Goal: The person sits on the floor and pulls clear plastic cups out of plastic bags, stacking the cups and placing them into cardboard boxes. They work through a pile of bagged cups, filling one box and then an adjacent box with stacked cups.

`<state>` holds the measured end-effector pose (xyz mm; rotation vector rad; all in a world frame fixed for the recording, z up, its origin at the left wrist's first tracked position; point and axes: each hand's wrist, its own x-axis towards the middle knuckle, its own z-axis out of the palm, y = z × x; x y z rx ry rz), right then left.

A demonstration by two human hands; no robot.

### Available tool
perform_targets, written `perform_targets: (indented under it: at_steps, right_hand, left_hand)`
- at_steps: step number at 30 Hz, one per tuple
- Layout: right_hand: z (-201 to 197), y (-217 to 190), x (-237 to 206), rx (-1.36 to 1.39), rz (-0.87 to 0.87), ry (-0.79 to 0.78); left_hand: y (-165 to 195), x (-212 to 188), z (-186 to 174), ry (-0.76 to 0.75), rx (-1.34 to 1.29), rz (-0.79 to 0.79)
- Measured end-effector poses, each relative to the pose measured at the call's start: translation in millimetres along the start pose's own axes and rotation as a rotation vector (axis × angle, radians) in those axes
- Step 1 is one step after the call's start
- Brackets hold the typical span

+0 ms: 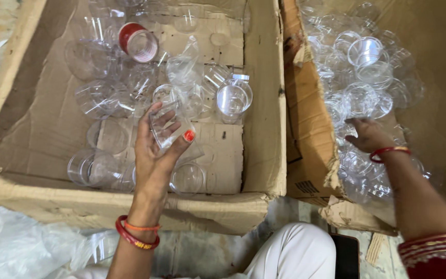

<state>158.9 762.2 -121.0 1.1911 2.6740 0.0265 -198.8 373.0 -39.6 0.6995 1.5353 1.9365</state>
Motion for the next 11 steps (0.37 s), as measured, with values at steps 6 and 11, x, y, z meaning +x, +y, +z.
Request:
perform_targets:
  at_steps: [6, 11]
  right_hand:
    - [-62.9, -28.1, -43.1, 0.201, 0.44, 0.109]
    - [-142.2, -123.7, -143.1, 1.381, 0.034, 0.494]
  left_hand:
    - [13.4, -5.3, -0.2, 0.002, -0.116, -0.113]
    - [21.9, -45.2, 3.7, -0.262, -0.347, -0.073]
